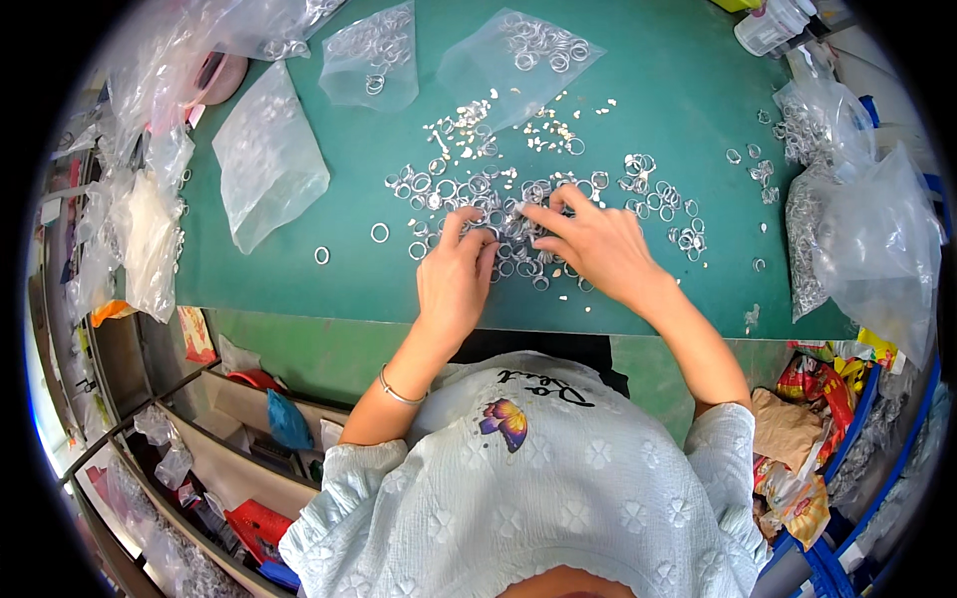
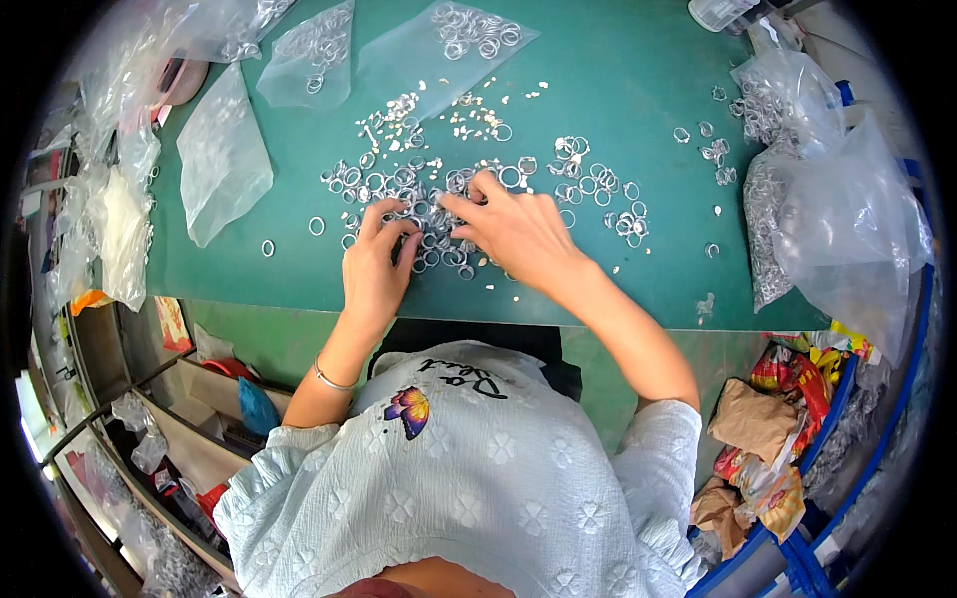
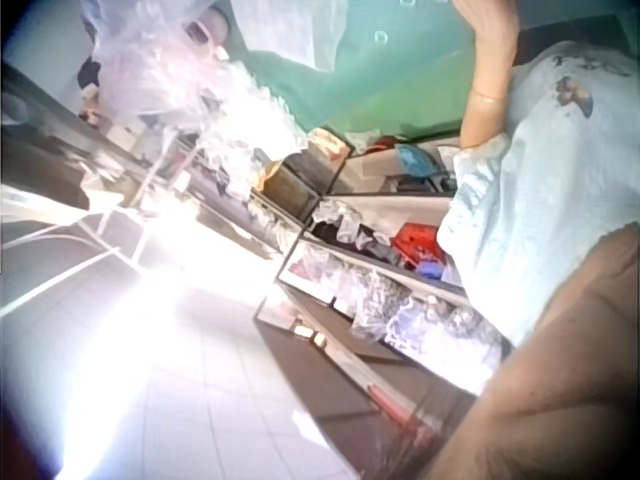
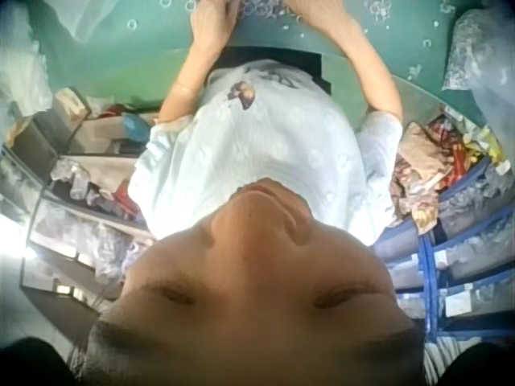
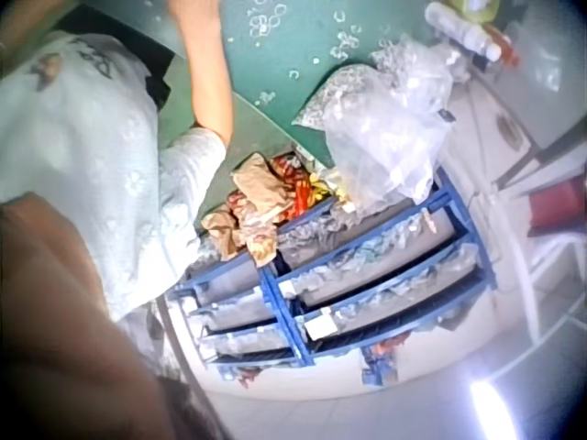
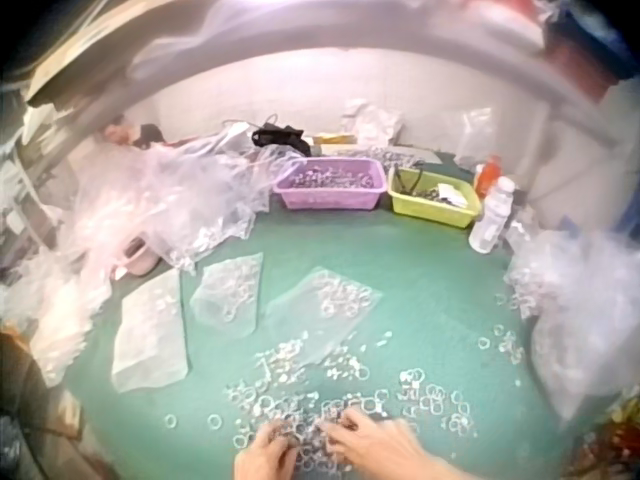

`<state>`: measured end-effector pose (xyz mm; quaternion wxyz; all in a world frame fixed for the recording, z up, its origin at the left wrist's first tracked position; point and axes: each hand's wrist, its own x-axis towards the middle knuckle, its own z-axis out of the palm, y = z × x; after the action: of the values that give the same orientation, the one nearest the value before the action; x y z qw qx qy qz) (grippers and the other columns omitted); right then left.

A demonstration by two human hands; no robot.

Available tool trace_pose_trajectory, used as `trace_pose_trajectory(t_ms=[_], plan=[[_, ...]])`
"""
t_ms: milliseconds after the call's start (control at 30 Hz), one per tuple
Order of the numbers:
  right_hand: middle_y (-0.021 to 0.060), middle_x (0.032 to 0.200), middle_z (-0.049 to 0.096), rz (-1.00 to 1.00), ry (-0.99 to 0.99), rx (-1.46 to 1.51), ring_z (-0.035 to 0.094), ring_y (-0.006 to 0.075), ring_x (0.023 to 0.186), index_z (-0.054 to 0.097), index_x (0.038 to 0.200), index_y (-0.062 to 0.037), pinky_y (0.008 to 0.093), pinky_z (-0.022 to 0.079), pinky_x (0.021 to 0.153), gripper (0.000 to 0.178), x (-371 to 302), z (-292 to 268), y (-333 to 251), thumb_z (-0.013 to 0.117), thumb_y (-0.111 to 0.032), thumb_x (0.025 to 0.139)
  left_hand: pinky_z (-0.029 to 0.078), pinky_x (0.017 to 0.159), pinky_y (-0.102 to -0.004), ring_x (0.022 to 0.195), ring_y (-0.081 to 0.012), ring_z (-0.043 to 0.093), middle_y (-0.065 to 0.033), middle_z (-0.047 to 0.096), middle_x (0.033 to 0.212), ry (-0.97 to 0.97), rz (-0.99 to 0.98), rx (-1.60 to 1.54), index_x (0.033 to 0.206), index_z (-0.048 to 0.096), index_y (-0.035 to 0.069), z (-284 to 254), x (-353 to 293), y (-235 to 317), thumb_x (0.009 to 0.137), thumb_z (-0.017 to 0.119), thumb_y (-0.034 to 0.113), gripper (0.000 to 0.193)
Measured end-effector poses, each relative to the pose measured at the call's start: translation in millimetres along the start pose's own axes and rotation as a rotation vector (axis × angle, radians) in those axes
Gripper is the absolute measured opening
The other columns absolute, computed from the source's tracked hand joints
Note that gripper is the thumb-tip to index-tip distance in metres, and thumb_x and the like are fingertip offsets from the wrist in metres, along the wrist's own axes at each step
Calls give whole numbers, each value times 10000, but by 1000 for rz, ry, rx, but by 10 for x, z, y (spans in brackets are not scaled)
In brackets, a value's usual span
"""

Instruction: The person sorts and assembles small metal rings and components by hand on a green workbench, placing them into small plastic bags.

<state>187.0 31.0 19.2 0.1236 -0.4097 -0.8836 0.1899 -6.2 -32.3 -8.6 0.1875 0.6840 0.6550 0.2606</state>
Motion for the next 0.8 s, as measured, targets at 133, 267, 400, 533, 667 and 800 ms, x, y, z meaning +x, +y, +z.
trace_pose_trajectory(t_ms=[133,267,400,533,667,800], plan=[[40,871,579,39,133,103,602,272,580,617,991,-138,397,454,482,189,-105,214,238,665,-240,840,480,525,-352,601,-256,615,-57,596,1045,135,-88,-90,885,584,44,-67,-37,-96,809,674,47,118],[63,857,589,252,179,72,615,297,617,623,953,-118,410,467,507,160,-250,110,308,675,-203,828,465,503,-316,570,-220,584,-73,597,1047,175,-150,-171,893,570,44,-109,-64,-196,803,671,14,138],[46,907,588,319,282,-3,620,283,605,633,976,-127,407,473,505,170,-272,125,77,679,-158,815,472,506,-317,575,-221,588,-75,603,1036,262,-121,-133,964,599,67,-93,-37,-74,792,687,25,198],[30,936,563,184,232,55,626,264,599,652,969,-132,395,467,486,177,-130,258,-109,688,-132,795,473,534,-346,635,-232,603,-50,590,988,82,105,-48,913,656,82,70,8,12,778,703,61,145],[34,923,554,193,227,34,622,263,590,664,935,-133,392,459,476,149,-81,256,-68,693,-127,789,451,518,-327,571,-214,577,-47,595,910,38,43,-16,872,675,50,61,68,38,785,704,63,93],[36,893,534,89,254,128,608,262,552,657,946,-124,383,455,464,174,-39,287,-166,669,-96,775,466,525,-352,566,-248,599,-44,600,878,105,-14,-161,880,666,48,0,76,7,808,683,82,81]])
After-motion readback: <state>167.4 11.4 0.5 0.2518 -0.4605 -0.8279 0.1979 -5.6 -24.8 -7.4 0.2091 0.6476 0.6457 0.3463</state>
